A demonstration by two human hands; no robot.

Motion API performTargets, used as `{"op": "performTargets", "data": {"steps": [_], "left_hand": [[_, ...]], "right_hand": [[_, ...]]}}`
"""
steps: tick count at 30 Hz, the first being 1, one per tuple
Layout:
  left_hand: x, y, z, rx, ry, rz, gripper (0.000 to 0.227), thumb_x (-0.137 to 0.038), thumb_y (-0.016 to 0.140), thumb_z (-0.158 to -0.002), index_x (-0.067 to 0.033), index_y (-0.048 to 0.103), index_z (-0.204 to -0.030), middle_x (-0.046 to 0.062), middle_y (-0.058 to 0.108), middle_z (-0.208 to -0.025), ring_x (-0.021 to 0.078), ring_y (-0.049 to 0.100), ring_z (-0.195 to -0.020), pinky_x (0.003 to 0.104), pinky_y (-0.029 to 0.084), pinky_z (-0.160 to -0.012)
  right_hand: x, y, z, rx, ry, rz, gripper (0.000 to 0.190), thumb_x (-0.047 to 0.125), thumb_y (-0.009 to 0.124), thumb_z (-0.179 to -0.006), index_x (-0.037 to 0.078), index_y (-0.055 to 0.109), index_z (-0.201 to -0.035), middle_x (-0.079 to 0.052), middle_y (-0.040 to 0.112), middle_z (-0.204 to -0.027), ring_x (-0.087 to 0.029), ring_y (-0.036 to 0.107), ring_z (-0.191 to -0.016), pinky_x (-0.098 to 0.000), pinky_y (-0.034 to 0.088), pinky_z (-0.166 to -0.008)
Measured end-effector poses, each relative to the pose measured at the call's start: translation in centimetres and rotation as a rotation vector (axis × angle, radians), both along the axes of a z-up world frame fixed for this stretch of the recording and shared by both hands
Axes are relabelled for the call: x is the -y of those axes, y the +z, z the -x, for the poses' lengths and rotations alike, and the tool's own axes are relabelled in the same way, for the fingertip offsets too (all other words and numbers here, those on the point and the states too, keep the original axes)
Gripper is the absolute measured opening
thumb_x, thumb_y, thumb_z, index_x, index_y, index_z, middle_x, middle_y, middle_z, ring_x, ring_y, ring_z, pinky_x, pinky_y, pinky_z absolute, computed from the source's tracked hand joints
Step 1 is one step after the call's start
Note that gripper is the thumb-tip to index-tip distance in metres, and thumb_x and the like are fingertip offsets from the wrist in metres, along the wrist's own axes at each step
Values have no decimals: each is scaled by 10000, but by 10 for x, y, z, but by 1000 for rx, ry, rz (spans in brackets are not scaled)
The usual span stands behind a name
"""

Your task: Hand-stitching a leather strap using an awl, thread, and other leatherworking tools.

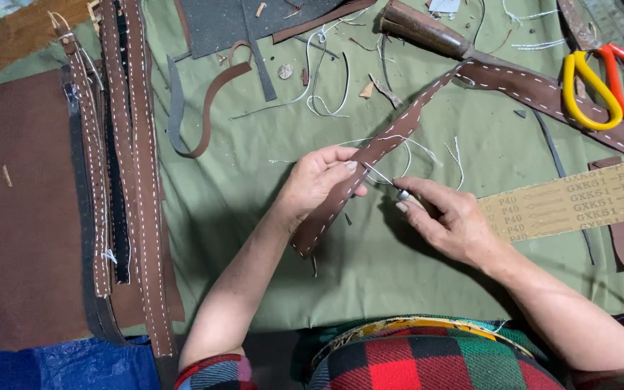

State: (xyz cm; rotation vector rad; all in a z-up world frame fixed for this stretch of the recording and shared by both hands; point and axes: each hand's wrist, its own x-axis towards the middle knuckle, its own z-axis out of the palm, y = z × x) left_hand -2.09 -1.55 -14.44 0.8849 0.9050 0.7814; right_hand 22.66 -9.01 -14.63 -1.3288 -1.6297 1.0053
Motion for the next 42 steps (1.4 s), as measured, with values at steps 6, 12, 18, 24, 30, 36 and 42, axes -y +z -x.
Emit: {"op": "performTargets", "data": {"steps": [6, 12, 18, 24, 30, 36, 42], "left_hand": [[5, 2, -2, -2, -1, 5, 330, -73, 637, -979, 66, 639, -1278, 255, 741, -921, 319, 786, -771, 305, 666, -625], [5, 6, -2, -2, -20, 3, 333, -73, 633, -981, 45, 641, -1293, 246, 736, -956, 325, 785, -778, 312, 668, -633], [6, 11, -3, -1, -13, 2, 334, -75, 632, -981, 42, 641, -1293, 237, 733, -965, 332, 784, -777, 311, 669, -630], [7, 9, -2, -10, -9, -12, 330, -76, 638, -976, 36, 649, -1287, 236, 733, -987, 332, 782, -768, 313, 666, -626], [5, 1, -1, -46, -7, -81, 322, -60, 640, -977, 29, 653, -1287, 246, 737, -1004, 335, 781, -766, 323, 668, -636], [10, 14, -11, -184, 54, -240, 293, -47, 672, -954, 4, 693, -1242, 234, 757, -985, 295, 785, -724, 323, 670, -601], [10, 7, -15, -243, 64, -301, 287, -54, 668, -949, 1, 701, -1229, 226, 757, -966, 273, 784, -712, 312, 664, -596]], "right_hand": [[0, -1, 4, -18, -2, -59, 312, 102, 740, -906, 96, 749, -1217, -156, 780, -1035, -345, 755, -974, -476, 585, -843], [0, -3, 6, -30, -32, -74, 311, 101, 751, -901, 93, 753, -1212, -169, 778, -999, -339, 758, -952, -462, 588, -811], [1, -2, 7, -18, -38, -55, 319, 114, 751, -901, 108, 750, -1220, -170, 778, -1002, -351, 754, -958, -475, 587, -804], [2, 3, 8, -7, -50, -34, 314, 130, 750, -904, 127, 754, -1218, -170, 776, -978, -356, 756, -934, -476, 587, -787], [3, -3, 7, -2, -49, -16, 315, 134, 744, -909, 134, 749, -1224, -186, 770, -962, -370, 753, -917, -491, 585, -773], [5, 0, 9, -19, -57, 2, 319, 131, 730, -916, 140, 752, -1234, -191, 761, -907, -322, 753, -825, -462, 577, -745], [5, 4, 9, -33, -52, -11, 313, 125, 721, -927, 138, 750, -1238, -187, 759, -897, -301, 746, -792, -447, 579, -727]]}}
